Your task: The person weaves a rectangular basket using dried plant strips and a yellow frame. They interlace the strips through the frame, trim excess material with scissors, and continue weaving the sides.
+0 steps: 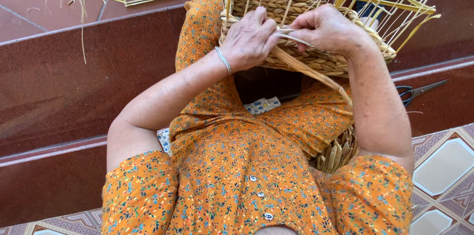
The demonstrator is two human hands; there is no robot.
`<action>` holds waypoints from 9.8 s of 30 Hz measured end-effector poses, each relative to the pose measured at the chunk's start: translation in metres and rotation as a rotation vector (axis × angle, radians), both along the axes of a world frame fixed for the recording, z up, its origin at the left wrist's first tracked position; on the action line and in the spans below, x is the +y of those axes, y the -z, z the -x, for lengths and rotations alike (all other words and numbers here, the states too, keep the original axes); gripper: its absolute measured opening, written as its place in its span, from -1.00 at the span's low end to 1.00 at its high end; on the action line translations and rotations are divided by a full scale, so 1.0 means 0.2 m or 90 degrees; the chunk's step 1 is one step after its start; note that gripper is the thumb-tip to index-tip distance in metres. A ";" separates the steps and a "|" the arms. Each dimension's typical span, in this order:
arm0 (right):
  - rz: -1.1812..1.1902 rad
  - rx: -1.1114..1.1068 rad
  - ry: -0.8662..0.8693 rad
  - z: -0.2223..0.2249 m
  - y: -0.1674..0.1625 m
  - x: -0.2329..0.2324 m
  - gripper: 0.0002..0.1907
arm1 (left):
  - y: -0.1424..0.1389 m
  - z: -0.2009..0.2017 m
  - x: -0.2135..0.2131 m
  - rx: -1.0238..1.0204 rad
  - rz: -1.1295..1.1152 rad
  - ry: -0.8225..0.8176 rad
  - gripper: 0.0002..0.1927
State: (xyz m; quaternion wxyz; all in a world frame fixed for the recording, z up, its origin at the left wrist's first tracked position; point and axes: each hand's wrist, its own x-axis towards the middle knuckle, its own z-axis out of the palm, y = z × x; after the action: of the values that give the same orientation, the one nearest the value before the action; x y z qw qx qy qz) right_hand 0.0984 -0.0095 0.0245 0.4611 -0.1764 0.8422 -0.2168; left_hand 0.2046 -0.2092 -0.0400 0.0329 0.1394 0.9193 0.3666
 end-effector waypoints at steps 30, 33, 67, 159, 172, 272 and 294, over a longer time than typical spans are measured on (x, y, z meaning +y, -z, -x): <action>0.200 0.551 0.063 -0.54 0.34 0.13 -0.72 | 0.27 0.11 0.04 0.041 0.071 -0.076 -0.73; 0.209 0.401 0.159 -0.54 0.28 0.15 -0.78 | 0.26 0.11 0.06 0.036 0.067 -0.100 -0.70; 0.158 0.604 -0.066 -0.33 0.11 0.34 -0.71 | 0.04 -0.11 0.06 0.124 -0.153 0.055 -0.65; -0.117 0.541 0.753 -1.34 0.37 2.03 -0.91 | 0.05 -0.16 0.28 -0.005 -0.109 0.019 -0.86; -0.395 0.594 0.676 -1.49 0.55 2.04 -0.71 | 0.03 -0.23 0.25 -0.064 -0.060 -0.011 -0.93; 0.121 0.456 0.167 -0.50 0.34 0.52 -0.66 | 0.30 0.05 0.41 0.069 -0.022 -0.025 -0.81; 0.212 0.450 0.168 -0.49 0.26 0.72 -0.84 | 0.07 -0.07 0.37 0.183 -0.010 0.020 -0.85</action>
State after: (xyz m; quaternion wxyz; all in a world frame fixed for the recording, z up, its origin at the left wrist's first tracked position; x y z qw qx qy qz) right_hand 0.1961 0.1352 -0.0279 0.0770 -0.2028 0.9176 -0.3331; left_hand 0.2192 -0.1358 -0.0545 -0.0942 0.2047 0.9094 0.3496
